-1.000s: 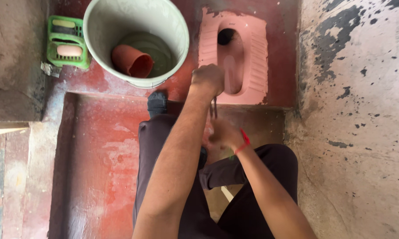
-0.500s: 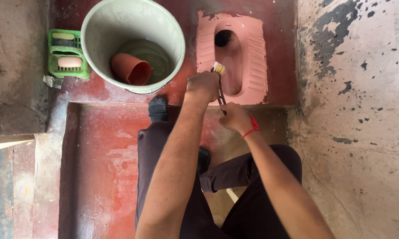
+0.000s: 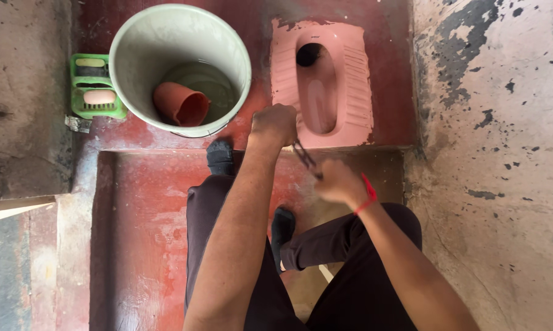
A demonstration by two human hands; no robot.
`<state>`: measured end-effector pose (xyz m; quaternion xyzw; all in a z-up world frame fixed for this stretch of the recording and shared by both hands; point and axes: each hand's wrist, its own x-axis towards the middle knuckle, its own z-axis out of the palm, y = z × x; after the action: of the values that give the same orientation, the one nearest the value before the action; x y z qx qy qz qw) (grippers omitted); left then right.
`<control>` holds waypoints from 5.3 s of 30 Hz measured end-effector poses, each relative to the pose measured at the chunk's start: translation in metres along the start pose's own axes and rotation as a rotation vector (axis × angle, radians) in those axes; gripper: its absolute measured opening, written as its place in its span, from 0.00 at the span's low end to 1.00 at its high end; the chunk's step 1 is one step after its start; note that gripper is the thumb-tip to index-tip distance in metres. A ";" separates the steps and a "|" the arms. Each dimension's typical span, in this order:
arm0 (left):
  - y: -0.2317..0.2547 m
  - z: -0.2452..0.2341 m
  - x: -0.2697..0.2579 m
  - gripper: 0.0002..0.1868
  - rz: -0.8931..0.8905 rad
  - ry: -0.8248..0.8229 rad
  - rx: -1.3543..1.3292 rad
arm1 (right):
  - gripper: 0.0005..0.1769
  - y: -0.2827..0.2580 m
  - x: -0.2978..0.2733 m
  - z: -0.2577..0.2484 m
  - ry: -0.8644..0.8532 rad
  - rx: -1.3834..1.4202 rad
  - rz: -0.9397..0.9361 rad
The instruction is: The person paints around the edges of a squat toilet hole using a brush and a red liquid from a container, then pours water from a red mug over the painted area.
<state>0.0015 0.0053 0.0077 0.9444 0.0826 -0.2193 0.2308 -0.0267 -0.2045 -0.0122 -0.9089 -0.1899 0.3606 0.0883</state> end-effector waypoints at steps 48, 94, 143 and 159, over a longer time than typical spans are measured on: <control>0.003 0.021 0.004 0.18 0.051 -0.051 0.038 | 0.34 0.031 -0.015 0.011 0.305 -0.070 -0.210; 0.020 0.001 0.000 0.15 0.072 -0.106 0.089 | 0.15 -0.002 -0.018 -0.020 0.082 0.032 0.029; 0.064 0.025 0.008 0.17 0.136 -0.168 0.135 | 0.15 0.095 -0.026 0.003 0.309 -0.059 0.286; 0.073 0.044 0.009 0.14 0.210 -0.027 0.166 | 0.20 0.118 0.022 0.033 0.380 -0.232 0.318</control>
<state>0.0112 -0.0790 -0.0027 0.9606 -0.0383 -0.2125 0.1748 -0.0013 -0.3025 -0.0851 -0.9827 -0.0649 0.1688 -0.0399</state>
